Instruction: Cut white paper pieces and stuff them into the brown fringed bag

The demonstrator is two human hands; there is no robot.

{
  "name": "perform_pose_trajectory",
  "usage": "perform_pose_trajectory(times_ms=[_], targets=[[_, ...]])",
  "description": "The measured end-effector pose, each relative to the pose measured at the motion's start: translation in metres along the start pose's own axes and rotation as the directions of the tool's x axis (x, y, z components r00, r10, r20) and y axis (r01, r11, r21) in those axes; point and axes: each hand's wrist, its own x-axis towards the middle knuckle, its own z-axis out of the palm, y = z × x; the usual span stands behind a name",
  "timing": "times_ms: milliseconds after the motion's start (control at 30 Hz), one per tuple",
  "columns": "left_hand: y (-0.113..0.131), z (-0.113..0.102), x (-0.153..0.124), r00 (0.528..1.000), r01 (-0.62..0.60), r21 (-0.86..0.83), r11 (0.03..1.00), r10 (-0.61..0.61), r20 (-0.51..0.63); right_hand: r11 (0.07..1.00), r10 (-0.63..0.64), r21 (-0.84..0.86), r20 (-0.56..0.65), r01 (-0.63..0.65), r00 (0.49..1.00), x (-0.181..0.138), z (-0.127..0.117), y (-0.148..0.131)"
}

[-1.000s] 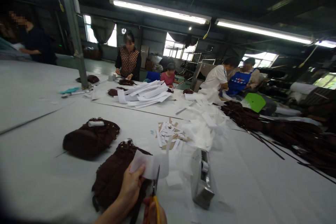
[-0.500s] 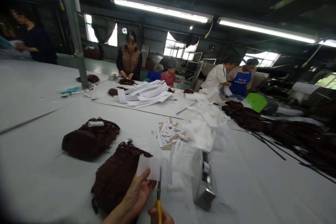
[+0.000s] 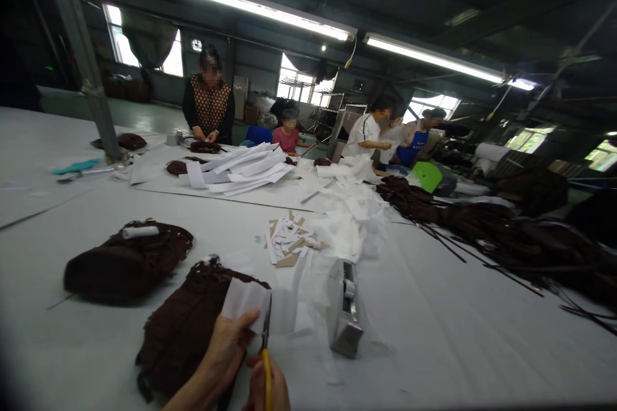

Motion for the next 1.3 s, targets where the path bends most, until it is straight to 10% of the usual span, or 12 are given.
perform_pose_trajectory(times_ms=[467, 700, 1000, 1100, 1300], targets=[[0.004, -0.027, -0.003, 0.999, -0.030, 0.432, 0.901, 0.008, 0.053, 0.983, -0.094, -0.149, 0.091, 0.107, 0.991, 0.008, -0.004, 0.011], [0.032, -0.059, 0.006, 0.983, -0.022, 0.504, 0.863, -0.072, 0.167, 0.908, -0.166, -0.417, -0.268, 0.041, 0.949, 0.007, -0.060, 0.006], [0.044, -0.024, 0.030, 0.984, 0.082, 0.393, 0.916, -0.137, 0.114, 0.631, -0.241, -0.731, -0.505, -0.261, 0.829, 0.076, -0.081, -0.017], [0.043, -0.011, 0.050, 0.982, 0.043, 0.610, 0.791, -0.145, 0.119, 0.607, -0.355, -0.758, -0.529, -0.241, 0.771, 0.099, -0.079, 0.008], [-0.012, -0.001, 0.096, 0.893, -0.430, 0.856, 0.286, -0.006, 0.451, 0.639, -0.447, -0.750, -0.543, -0.170, 0.711, 0.114, -0.079, 0.037]])
